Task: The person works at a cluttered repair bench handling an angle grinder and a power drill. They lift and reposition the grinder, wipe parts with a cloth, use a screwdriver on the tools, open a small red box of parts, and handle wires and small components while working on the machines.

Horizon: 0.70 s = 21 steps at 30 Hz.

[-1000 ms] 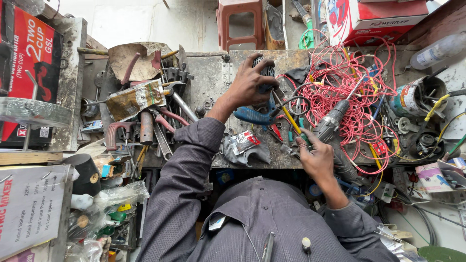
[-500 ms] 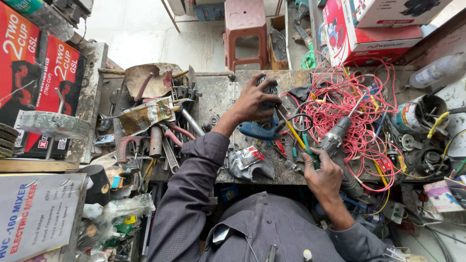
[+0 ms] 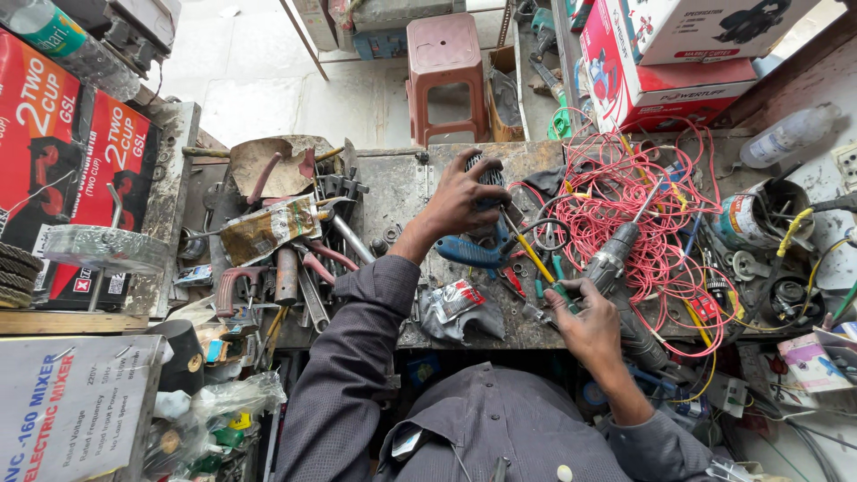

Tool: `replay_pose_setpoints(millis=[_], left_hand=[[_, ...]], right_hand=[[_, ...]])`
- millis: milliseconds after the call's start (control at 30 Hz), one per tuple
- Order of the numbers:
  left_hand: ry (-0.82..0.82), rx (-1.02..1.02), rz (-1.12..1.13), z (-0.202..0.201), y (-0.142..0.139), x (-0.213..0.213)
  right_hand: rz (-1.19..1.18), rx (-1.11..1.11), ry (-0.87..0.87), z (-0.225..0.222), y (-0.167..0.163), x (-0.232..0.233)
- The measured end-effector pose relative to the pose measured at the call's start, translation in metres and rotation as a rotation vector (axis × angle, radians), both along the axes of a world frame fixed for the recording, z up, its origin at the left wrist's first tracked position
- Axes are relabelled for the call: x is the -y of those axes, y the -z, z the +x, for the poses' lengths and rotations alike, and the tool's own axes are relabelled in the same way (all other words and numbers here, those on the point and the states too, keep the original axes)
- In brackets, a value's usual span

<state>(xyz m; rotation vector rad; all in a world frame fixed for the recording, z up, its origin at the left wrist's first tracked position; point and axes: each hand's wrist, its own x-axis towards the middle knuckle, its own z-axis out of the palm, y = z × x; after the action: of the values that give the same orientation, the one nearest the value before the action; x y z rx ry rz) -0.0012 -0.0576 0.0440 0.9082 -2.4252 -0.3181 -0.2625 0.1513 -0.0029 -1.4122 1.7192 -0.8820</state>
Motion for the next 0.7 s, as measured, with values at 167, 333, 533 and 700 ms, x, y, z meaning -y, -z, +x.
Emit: replay_pose_setpoints(millis=[167, 333, 533, 700], left_hand=[[0.008, -0.007, 0.014, 0.001, -0.001, 0.001], [-0.036, 0.032, 0.037, -0.003, -0.004, -0.001], [-0.024, 0.015, 0.034, -0.001, -0.004, -0.001], [-0.022, -0.010, 0.029, -0.001, -0.001, 0.000]], right_hand=[[0.700, 1.348, -0.075, -0.017, 0.000, 0.017], [0.592, 1.016, -0.064, -0.022, -0.001, 0.024], [0.322, 0.576, -0.072, -0.009, 0.009, 0.021], [0.711, 1.352, -0.128, -0.023, -0.003, 0.027]])
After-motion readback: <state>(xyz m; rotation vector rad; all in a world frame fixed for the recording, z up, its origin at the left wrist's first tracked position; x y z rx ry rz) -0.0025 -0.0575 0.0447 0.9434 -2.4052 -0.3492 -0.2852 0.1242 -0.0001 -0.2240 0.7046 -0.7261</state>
